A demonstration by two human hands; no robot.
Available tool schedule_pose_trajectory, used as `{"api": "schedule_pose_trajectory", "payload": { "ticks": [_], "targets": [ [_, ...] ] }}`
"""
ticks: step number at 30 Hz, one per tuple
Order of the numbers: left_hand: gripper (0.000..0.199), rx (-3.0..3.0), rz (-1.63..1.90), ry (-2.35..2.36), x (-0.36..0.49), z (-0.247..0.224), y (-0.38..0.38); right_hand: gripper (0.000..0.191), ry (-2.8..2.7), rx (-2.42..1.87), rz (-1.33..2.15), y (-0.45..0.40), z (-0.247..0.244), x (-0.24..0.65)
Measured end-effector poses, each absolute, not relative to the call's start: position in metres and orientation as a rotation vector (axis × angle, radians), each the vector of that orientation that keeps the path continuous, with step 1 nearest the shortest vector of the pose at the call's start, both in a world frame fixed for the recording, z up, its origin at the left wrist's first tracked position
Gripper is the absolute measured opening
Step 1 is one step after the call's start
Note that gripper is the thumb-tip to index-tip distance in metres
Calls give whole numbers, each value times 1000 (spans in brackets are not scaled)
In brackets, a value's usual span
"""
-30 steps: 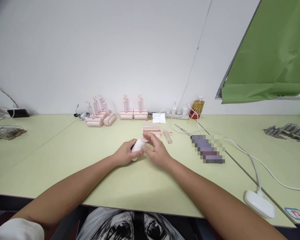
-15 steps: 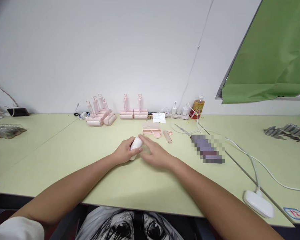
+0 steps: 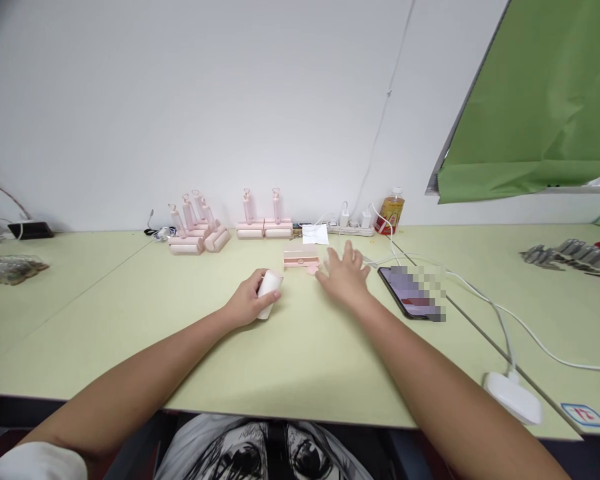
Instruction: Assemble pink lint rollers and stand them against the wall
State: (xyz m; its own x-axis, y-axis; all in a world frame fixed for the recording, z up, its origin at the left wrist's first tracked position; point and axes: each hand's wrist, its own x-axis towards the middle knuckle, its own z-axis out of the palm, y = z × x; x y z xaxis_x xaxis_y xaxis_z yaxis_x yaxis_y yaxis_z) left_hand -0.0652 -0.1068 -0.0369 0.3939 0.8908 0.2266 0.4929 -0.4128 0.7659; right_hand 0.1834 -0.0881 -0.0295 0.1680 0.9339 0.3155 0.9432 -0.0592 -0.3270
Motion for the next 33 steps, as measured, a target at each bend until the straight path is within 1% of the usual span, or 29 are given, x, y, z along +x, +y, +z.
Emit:
{"api": "schedule_pose_trajectory", "payload": {
  "ticks": [3, 5, 7, 9, 12, 15, 19, 24, 27, 30, 31, 33],
  "targets": [
    [49, 2068, 823, 1148, -66, -36, -108, 68, -1611, -2197, -21, -75, -23, 209],
    [50, 2074, 812, 1142, -65, -35, -110, 73, -1508, -2315, 65, -70, -21, 221],
    [50, 2077, 808, 1145, -65, -35, -110, 76, -1438, -2382, 169, -68, -21, 227],
    [51, 2080, 805, 1148, -65, -35, -111, 77, -1424, -2384, 193, -67, -22, 227],
    [50, 2077, 813, 1141, -65, -35, -110, 72, -1526, -2252, 24, -69, -25, 221],
    [52, 2065, 829, 1136, -65, -36, -109, 60, -1720, -2001, -125, -71, -29, 210],
    [54, 2056, 841, 1136, -64, -38, -108, 47, -2027, -1699, -88, -73, -37, 195],
    [53, 2048, 851, 1138, -64, -38, -109, 34, -2177, -1684, -11, -81, -40, 176],
    [62, 2035, 868, 1140, -64, -37, -110, 29, -2234, -1667, 15, -84, -38, 171],
    [78, 2010, 920, 1159, -64, -36, -110, 28, -2274, -1635, 57, -86, -37, 170],
    [80, 2005, 944, 1165, -64, -36, -110, 28, -2268, -1632, 62, -87, -37, 169],
    [76, 2000, 992, 1181, -64, -36, -110, 32, -2245, -1632, 54, -89, -36, 168]
  ]
}}
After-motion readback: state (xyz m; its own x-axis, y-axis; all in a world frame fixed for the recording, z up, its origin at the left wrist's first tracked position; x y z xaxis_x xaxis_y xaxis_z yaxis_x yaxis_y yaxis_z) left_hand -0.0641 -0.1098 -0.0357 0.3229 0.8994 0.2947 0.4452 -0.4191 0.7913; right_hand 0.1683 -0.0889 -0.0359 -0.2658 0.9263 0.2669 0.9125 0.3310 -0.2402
